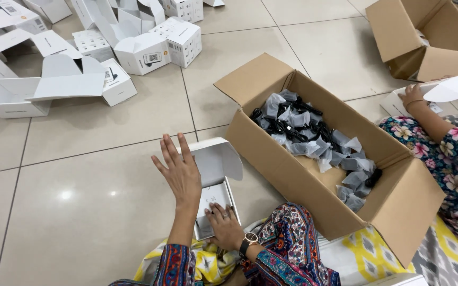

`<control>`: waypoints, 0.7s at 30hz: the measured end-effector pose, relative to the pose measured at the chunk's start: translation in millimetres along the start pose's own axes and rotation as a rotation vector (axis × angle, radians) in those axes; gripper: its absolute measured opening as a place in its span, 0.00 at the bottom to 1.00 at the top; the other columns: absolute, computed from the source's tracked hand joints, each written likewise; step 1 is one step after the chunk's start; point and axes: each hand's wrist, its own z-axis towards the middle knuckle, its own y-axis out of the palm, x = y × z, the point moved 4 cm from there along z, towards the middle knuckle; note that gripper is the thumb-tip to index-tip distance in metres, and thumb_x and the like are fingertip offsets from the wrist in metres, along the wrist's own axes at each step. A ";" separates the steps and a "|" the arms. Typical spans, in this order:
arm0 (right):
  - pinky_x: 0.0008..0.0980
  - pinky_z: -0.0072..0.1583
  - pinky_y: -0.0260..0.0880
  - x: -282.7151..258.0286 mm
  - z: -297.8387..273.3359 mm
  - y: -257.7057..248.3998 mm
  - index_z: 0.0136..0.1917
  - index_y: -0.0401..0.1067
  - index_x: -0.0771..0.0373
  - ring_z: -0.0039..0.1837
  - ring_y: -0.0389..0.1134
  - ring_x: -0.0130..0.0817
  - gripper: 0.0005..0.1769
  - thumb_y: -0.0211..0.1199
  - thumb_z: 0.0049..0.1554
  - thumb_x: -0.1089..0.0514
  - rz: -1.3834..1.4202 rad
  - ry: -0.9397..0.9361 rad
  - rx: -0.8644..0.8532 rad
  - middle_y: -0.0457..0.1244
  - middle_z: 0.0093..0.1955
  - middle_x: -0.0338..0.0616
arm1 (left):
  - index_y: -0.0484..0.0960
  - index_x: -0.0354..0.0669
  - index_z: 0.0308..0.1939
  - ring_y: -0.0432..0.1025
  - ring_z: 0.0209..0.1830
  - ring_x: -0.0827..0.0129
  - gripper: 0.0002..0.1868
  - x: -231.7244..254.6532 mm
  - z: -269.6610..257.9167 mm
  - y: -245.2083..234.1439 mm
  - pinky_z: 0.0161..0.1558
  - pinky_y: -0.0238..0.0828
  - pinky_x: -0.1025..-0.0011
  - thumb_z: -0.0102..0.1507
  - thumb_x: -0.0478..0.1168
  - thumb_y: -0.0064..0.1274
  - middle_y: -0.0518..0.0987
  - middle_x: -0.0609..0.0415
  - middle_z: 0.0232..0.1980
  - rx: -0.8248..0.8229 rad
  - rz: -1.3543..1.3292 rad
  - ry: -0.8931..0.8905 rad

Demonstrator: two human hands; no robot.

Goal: The person packs small electronic items from a bulk box into individual white retail boxes while sitting on the floor.

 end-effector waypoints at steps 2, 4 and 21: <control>0.62 0.77 0.33 -2.0 0.0 -2.6 0.81 0.46 0.67 0.84 0.37 0.51 0.59 0.66 0.52 0.31 0.005 0.009 0.008 0.41 0.83 0.60 | 0.49 0.41 0.79 0.45 0.82 0.55 0.43 -7.9 -44.9 64.8 0.75 0.45 0.39 0.64 0.44 0.53 0.51 0.42 0.82 -0.204 -0.027 0.012; 0.61 0.77 0.34 -1.2 -1.8 -6.1 0.81 0.47 0.68 0.84 0.37 0.51 0.59 0.67 0.51 0.32 0.006 0.016 0.014 0.42 0.83 0.60 | 0.42 0.38 0.80 0.39 0.85 0.59 0.47 -14.2 -92.6 109.4 0.78 0.37 0.40 0.64 0.46 0.51 0.45 0.45 0.85 -0.407 -0.055 0.018; 0.58 0.77 0.38 -5.0 -1.2 -19.0 0.76 0.54 0.71 0.83 0.41 0.52 0.56 0.70 0.48 0.36 0.035 -0.048 0.073 0.45 0.81 0.61 | 0.66 0.36 0.70 0.56 0.79 0.55 0.32 -31.9 -175.1 131.2 0.77 0.50 0.61 0.60 0.35 0.50 0.63 0.41 0.77 -0.468 -0.164 0.062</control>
